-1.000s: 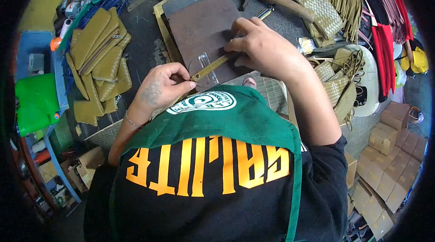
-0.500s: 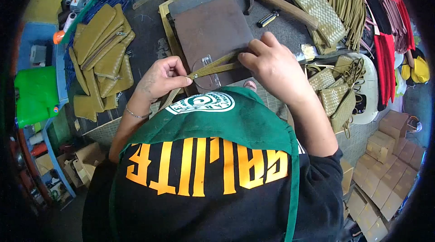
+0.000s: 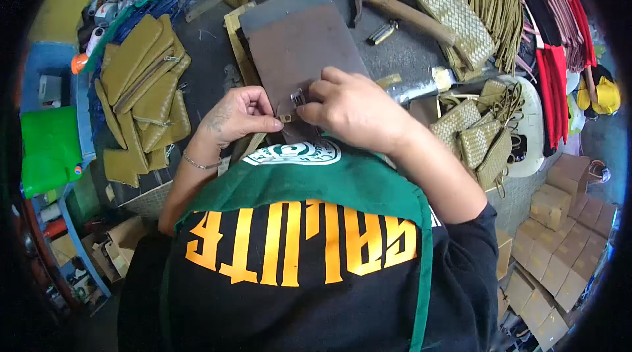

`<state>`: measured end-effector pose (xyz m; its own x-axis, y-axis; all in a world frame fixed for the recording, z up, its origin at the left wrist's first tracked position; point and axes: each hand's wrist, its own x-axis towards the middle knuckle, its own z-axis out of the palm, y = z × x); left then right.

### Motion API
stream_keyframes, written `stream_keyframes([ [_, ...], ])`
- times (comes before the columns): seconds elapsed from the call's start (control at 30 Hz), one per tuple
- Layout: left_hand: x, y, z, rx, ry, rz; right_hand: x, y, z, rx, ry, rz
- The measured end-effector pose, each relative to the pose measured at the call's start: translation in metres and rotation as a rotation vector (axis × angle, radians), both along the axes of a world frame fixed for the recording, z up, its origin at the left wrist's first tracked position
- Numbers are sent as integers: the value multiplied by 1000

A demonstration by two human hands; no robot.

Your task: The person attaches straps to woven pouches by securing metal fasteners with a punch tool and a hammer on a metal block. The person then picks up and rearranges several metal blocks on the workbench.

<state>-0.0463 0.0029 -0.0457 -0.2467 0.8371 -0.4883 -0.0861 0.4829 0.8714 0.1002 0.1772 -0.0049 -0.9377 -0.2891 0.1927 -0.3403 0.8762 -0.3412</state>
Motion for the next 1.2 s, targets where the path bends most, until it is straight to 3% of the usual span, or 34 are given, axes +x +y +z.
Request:
stream_keyframes([
  [0.23, -10, -6, -6, 206, -128, -23, -2, -2, -3, 42, -1, -7],
  [0.33, -8, -6, -7, 165, -121, -13, -2, -2, -1, 41, -14, -10],
  [0.7, -7, -5, 3, 105, 115, -116, -2, 3, 6, 21, -90, -28],
  [0.77, -8, -10, 5, 80, 213, -164, -5, 20, 16, -204, 22, -205],
  [0.83, -10, -22, 5, 409, 198, -92, -2, 47, 19, -276, 26, -434],
  [0.87, -8, -29, 12, 447, 48, 11, -4, 65, 13, -293, 37, -518],
  [0.9, -11, -39, 0, 557, 81, 58, -6, 83, 0, -307, 32, -631],
  [0.93, -2, -46, 0, 522, -105, 262, -9, 92, -5, -239, -34, -776],
  [0.97, 6, -52, 0, 476, -292, 470, -9, 107, -28, -188, -57, -800],
  [1.03, 3, -66, -17, 638, -288, 451, -15, 118, -61, -265, -164, -841],
  [1.13, 21, -74, -18, 681, -303, 647, -25, 118, -93, -234, -194, -807],
  [1.2, 38, -78, -21, 658, -253, 744, -31, 119, -108, -93, 86, -743],
])
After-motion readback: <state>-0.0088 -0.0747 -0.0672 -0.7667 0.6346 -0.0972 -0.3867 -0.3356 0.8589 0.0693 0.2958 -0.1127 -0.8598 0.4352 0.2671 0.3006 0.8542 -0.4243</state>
